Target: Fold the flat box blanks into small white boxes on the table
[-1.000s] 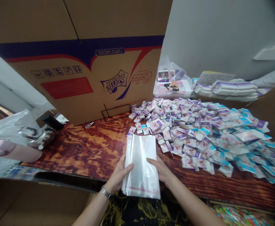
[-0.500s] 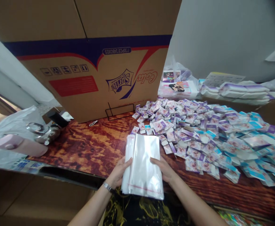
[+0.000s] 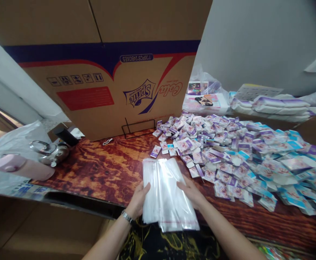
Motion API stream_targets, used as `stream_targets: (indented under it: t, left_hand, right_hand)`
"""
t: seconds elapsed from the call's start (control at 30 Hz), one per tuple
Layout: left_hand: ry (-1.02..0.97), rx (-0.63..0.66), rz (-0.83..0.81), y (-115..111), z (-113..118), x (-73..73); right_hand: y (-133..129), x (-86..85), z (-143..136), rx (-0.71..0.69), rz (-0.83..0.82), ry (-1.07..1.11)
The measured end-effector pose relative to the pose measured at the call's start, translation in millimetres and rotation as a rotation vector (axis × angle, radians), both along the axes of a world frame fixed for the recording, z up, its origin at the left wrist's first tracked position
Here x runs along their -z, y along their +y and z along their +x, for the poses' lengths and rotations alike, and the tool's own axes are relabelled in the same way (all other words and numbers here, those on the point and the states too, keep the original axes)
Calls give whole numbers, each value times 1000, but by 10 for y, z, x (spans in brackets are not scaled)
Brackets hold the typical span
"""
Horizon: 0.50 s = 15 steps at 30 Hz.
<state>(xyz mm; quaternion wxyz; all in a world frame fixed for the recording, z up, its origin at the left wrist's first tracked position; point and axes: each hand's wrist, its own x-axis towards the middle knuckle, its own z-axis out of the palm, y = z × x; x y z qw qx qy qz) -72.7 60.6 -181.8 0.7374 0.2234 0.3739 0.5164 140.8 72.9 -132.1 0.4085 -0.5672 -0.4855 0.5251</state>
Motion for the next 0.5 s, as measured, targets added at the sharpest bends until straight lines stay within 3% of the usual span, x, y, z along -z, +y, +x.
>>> stream_targets:
  t: [0.1,0.3,0.5]
  left_hand:
    - [-30,9,-5,2,-15,62]
    - [27,37,28,26,27,23]
    - [188,34,116,52,64,-32]
  right_hand:
    - [-62,-133,218,84,-163,166]
    - [-166,-405,670,334,-195,319]
    - [-202,-444,787,346,-171,335]
